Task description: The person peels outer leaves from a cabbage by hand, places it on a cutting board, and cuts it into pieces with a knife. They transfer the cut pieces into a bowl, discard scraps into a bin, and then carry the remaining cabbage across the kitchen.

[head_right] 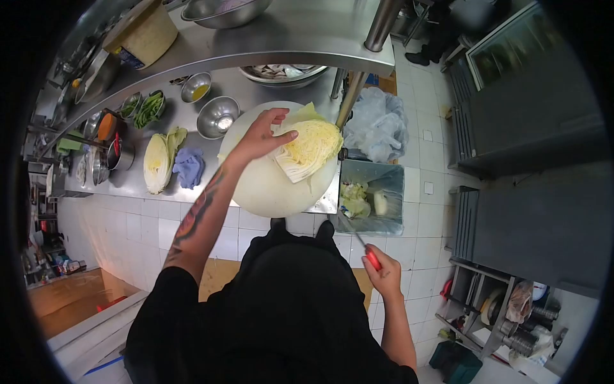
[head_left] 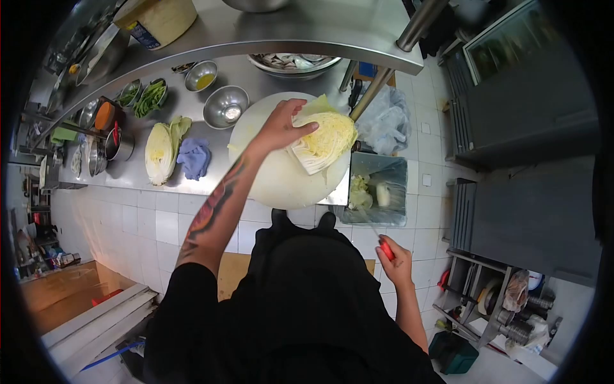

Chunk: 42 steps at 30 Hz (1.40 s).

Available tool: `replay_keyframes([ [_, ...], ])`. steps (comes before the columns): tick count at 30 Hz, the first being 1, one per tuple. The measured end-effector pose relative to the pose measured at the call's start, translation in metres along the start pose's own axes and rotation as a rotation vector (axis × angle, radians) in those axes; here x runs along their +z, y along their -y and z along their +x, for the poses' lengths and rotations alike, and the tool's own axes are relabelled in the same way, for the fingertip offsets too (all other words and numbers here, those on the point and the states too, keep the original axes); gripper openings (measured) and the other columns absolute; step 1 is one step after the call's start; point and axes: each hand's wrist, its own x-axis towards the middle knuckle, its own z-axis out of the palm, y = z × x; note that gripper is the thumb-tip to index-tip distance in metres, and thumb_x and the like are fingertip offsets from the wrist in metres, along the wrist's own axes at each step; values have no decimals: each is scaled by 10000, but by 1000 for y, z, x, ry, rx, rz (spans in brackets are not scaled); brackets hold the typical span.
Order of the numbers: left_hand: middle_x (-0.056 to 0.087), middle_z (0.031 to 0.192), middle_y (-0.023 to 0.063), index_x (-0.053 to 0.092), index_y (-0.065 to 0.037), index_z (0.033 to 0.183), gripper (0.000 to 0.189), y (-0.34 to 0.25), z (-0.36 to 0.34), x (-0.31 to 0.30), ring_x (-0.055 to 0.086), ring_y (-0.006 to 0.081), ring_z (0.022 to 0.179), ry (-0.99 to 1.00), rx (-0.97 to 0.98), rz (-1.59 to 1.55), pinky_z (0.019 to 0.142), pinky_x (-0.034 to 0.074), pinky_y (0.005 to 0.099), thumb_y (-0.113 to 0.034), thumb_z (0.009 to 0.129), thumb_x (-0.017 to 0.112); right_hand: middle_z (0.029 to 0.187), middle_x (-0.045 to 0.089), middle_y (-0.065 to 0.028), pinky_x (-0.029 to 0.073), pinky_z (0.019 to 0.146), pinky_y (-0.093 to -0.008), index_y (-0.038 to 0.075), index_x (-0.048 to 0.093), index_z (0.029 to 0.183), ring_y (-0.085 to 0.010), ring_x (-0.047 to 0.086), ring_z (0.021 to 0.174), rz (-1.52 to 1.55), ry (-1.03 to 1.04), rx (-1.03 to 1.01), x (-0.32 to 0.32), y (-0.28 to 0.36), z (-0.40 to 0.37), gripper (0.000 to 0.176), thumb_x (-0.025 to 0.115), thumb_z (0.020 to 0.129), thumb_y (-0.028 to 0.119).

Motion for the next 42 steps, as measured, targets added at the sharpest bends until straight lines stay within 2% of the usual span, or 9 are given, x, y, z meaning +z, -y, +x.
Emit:
replay_keyframes([
  [5,661,1392,191,565,68,1435,866,27,23,7,626,276,1310,555,-301,-10,1105,500,367,-280,771,999,1069,810,-189,588,887,-340,-1,731,1326,-222,788,980,97,-132,204,16,0,0,366,779,1000,157],
  [12,700,1317,193,491,73,1498,985,11,-17,15,667,275,1256,365,-354,-19,1115,494,361,-271,737,1011,1054,804,-171,577,853,-327,-13,722,1344,-174,746,920,221,-198,147,45,11,44,398,794,997,169],
  [19,676,1400,218,441,117,1530,967,26,-86,-36,678,285,1278,-1,-471,-592,1086,541,385,-188,788,981,1038,804,-160,571,811,-320,5,718,1370,-160,721,865,224,-134,92,31,18,62,422,798,1001,193],
  [25,673,1404,199,475,83,1521,895,47,-97,-112,659,271,1304,-65,-620,-261,1121,514,399,-213,822,948,1030,800,-168,577,831,-330,12,715,1374,-158,731,886,221,-34,187,33,1,60,415,791,1007,190],
  [29,654,1421,222,495,65,1510,890,34,-69,-123,633,314,1343,154,-399,263,1146,486,428,-270,819,945,1019,799,-171,577,851,-332,8,715,1373,-162,741,917,220,-90,96,35,9,57,412,789,1007,184],
  [31,570,1520,266,485,30,1546,883,-2,-47,-90,542,375,1443,-30,-24,788,1213,430,463,-254,828,913,1050,808,-185,578,880,-333,6,715,1372,-191,765,961,192,-102,77,34,9,53,407,784,1007,173],
  [35,543,1502,282,386,-54,1653,873,19,9,33,498,399,1460,27,203,691,1227,423,506,-186,887,783,1109,813,-208,578,912,-330,8,712,1385,-223,787,1025,214,-59,246,33,6,41,413,776,1005,156],
  [37,541,1510,334,442,-24,1577,791,7,24,60,517,450,1450,222,-211,943,1142,517,504,-116,857,757,1134,812,-213,579,936,-333,10,709,1403,-238,793,1053,177,-115,142,32,2,33,429,772,990,106],
  [42,696,1168,259,565,-10,1305,534,21,-4,102,659,468,1201,177,-236,451,1007,561,528,-70,801,732,1145,808,-220,574,967,-342,-16,702,1413,-235,786,1068,149,-198,49,14,7,7,461,771,960,34],
])
